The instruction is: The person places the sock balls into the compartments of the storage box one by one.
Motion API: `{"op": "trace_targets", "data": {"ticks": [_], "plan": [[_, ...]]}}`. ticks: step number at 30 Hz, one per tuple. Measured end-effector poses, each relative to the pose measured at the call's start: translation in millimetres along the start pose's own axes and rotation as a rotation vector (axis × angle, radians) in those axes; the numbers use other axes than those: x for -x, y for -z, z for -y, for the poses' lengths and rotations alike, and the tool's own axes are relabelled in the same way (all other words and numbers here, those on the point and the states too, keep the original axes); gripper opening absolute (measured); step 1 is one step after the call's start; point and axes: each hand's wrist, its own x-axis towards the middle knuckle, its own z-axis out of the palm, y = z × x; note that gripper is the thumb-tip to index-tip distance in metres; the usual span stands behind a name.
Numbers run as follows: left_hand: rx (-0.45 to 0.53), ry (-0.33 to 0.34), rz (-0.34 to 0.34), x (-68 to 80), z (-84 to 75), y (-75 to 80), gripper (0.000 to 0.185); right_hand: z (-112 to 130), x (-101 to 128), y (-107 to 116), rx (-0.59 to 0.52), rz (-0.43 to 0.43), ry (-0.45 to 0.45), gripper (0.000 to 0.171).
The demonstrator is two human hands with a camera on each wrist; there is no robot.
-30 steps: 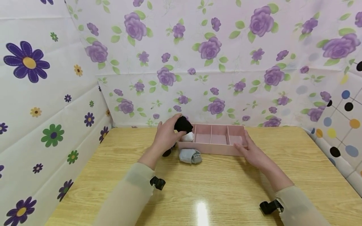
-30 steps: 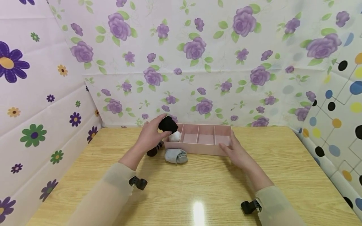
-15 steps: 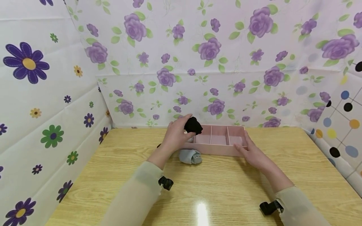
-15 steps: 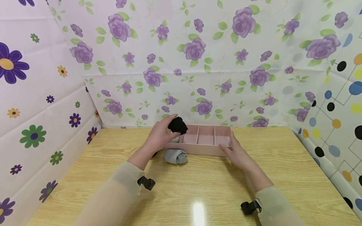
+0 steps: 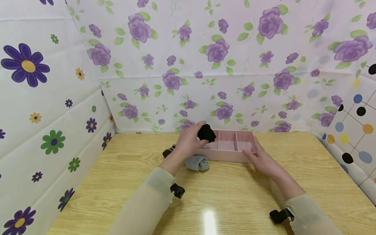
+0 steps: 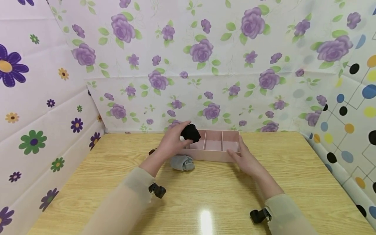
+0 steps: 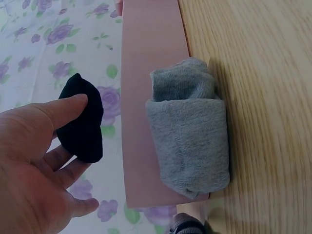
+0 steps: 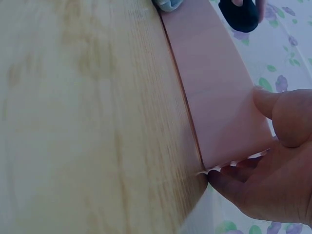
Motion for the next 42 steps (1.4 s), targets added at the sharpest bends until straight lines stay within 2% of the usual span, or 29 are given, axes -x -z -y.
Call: {"op": "trace_targets", "data": {"ticks": [16, 23, 36, 39, 42], "plan": [[-0.009, -0.045, 0.005, -9.4, -0.7, -17.9, 0.080, -2, -1, 0, -0.014, -0.004, 0.004, 0.102], [0.005, -0.034, 0.066, -9.9, 0.4, -23.9, 0.085, -2, -2, 0, -0.001, -0.003, 0.008, 0.102], [-0.038, -0.102, 0.077, -13.1, 3.7, -27.6, 0.076, -1, -1, 0, 0.014, 0.000, 0.004, 0.102], [-0.033, -0.105, 0.095, -13.9, 4.6, -28.6, 0.074, -1, 0, 0, 0.006, 0.002, -0.003, 0.103], [-0.011, -0.080, 0.103, -14.0, 4.4, -28.1, 0.073, -1, 0, 0, 0.008, 0.005, -0.001, 0.104]]}}
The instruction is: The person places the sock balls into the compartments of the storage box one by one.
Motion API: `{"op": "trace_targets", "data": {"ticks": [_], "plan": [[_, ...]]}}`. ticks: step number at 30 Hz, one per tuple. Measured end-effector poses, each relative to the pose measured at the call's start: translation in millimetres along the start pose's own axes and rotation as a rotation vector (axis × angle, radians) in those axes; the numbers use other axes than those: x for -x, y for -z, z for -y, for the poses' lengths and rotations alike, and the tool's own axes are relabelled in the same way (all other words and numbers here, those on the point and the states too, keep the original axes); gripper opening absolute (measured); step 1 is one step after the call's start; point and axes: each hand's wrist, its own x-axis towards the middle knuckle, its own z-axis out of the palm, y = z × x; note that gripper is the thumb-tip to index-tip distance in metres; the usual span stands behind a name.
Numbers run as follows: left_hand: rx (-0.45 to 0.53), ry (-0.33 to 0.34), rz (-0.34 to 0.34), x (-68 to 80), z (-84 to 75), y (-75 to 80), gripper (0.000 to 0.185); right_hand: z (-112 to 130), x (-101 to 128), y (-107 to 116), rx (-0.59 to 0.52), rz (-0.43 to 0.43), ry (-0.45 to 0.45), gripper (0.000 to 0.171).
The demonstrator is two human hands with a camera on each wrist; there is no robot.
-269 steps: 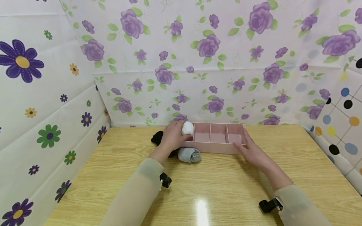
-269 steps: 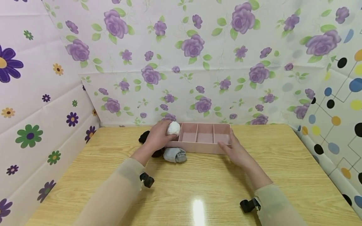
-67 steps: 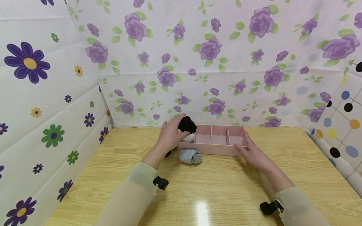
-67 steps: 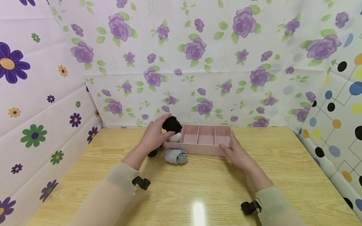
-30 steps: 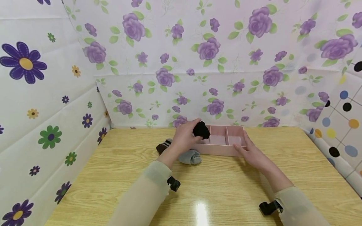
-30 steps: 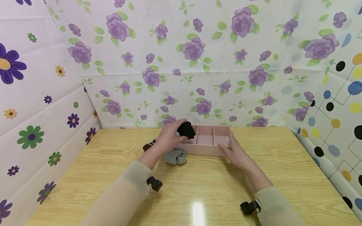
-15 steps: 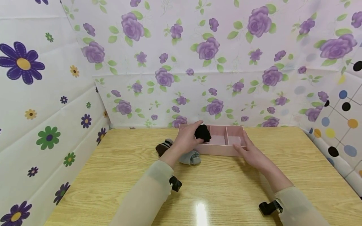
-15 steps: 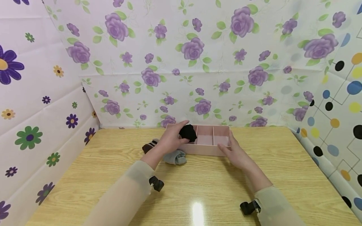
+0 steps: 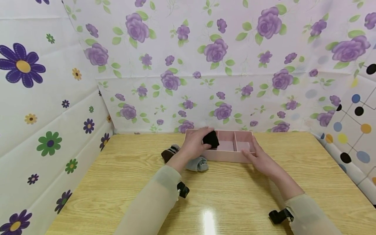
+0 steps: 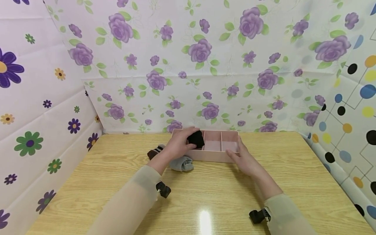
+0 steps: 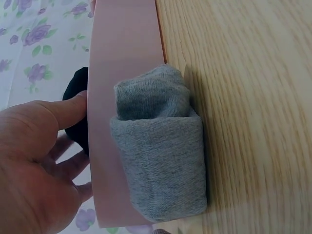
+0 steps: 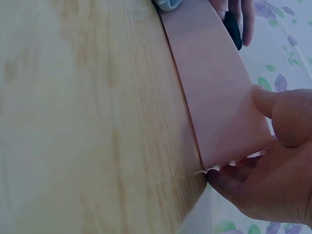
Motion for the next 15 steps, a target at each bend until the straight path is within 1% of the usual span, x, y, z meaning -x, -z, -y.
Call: {"op": "trace_targets", "data": {"ticks": [5, 8, 12, 15], "plan": [[0.041, 0.080, -0.047, 0.9, -2.1, 1.0, 0.070, -0.1, -0.6, 0.1, 0.002, 0.001, 0.012, 0.104], [0.009, 0.110, -0.077, 0.3, -3.5, 1.2, 0.065, 0.0, -1.3, 0.3, 0.005, -0.003, 0.018, 0.105], [-0.078, 0.106, -0.079, -0.8, -4.6, 0.9, 0.062, -0.2, -1.0, 0.4, 0.002, -0.003, 0.016, 0.104], [-0.105, 0.092, -0.070, -0.7, -5.0, 0.5, 0.063, -0.5, -0.2, 0.0, -0.002, 0.001, 0.012, 0.103]]}}
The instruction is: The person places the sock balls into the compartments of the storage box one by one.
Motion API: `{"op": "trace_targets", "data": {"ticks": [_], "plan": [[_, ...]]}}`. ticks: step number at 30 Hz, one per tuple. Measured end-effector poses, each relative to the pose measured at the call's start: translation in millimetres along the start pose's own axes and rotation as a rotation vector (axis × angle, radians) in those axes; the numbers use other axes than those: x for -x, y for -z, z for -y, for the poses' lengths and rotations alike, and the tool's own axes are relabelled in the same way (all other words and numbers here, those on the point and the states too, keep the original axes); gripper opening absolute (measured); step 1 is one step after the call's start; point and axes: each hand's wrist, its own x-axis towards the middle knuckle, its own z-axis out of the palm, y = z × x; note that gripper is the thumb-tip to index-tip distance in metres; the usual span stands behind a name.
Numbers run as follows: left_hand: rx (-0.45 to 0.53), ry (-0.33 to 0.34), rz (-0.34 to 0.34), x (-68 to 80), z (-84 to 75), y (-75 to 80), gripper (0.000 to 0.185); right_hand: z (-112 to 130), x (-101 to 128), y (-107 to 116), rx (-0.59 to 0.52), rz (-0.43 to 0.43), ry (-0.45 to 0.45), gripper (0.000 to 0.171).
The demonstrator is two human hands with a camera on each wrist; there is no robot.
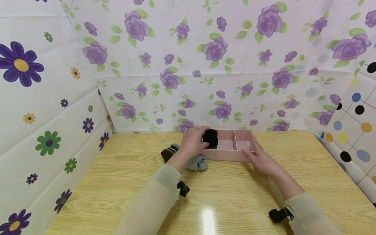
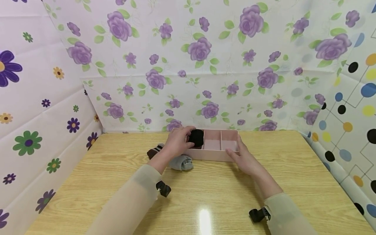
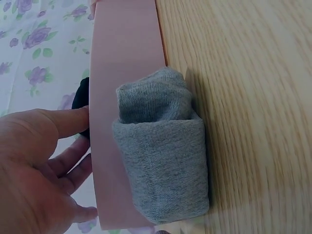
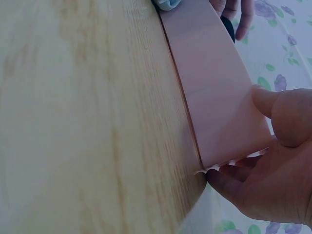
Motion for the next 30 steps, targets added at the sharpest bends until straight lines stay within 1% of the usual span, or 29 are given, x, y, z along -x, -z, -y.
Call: {"op": "trace_targets", "data": {"ticks": [8, 13, 17, 22, 26, 30], "plan": [[0.007, -0.010, -0.006, 1.5, 2.0, -0.5, 0.051, 0, 2, 0, -0.007, 0.005, 0.001, 0.102], [0.034, -0.006, -0.011, 3.6, 3.8, 1.2, 0.048, 0, 1, 0, 0.000, 0.004, 0.002, 0.102], [0.059, 0.014, -0.011, 5.4, 5.3, 4.2, 0.049, 0, 1, 1, 0.000, 0.003, 0.003, 0.103], [0.095, 0.036, -0.006, 10.1, 9.3, 6.4, 0.058, 1, 0, 0, 0.000, 0.001, 0.003, 0.104], [0.102, 0.042, -0.001, 17.3, 14.8, 9.9, 0.063, 0, 1, 0, -0.001, 0.002, 0.000, 0.104], [0.101, 0.046, -0.001, 25.9, 21.8, 13.5, 0.065, 0, 0, 0, -0.013, 0.004, -0.004, 0.105]]}}
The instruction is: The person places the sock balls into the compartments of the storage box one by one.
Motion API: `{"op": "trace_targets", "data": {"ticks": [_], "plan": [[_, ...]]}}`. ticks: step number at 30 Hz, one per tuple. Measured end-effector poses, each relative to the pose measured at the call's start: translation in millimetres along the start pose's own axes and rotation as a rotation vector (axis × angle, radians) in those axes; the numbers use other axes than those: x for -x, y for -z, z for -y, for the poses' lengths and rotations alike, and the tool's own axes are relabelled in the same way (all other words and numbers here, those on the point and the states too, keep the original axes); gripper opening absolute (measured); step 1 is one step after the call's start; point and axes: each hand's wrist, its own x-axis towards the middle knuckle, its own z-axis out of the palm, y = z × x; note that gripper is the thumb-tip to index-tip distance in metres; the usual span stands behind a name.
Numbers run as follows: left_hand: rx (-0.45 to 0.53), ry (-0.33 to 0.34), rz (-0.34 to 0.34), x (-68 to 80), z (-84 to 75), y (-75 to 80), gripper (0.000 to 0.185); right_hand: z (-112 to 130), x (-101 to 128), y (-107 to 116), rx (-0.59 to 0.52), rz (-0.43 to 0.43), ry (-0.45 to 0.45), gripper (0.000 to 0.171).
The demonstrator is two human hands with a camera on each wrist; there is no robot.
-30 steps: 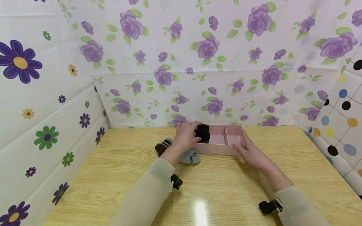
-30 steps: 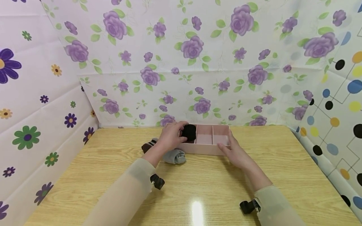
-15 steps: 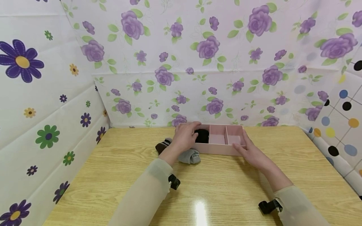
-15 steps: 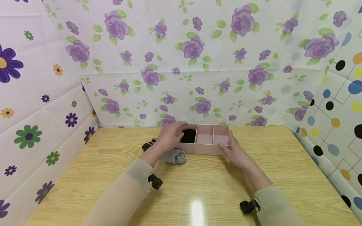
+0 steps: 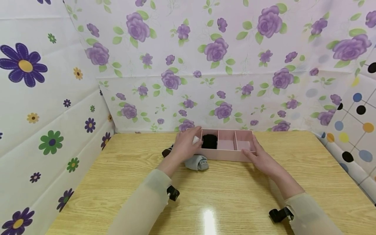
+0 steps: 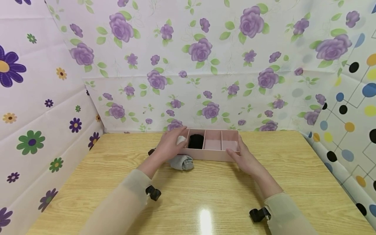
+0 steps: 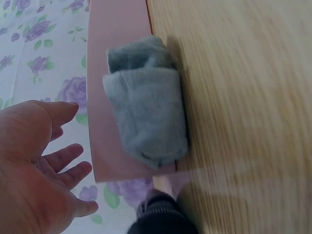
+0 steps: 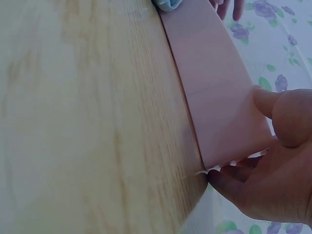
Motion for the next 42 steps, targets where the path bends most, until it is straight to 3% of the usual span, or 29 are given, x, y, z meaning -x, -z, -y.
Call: {"op": "trace_targets", "data": {"ticks": [5, 12, 18, 31, 42], "plan": [[-0.006, -0.008, -0.004, 9.8, 9.3, 6.5, 0.067, 0, 0, 0, 0.006, -0.002, -0.001, 0.105], [-0.063, -0.081, -0.029, 22.6, 19.8, 15.5, 0.070, 1, 1, 1, 0.009, 0.001, 0.001, 0.105], [-0.067, -0.105, -0.017, 35.7, 27.6, 24.9, 0.075, 0, 0, 0, 0.003, 0.000, 0.003, 0.104], [-0.143, -0.050, 0.043, 54.8, 54.8, 37.1, 0.087, 1, 1, -1, -0.003, -0.003, -0.001, 0.101], [-0.100, -0.012, 0.125, 65.5, 67.2, 38.4, 0.092, 1, 1, 0, -0.005, -0.004, 0.006, 0.100]]}}
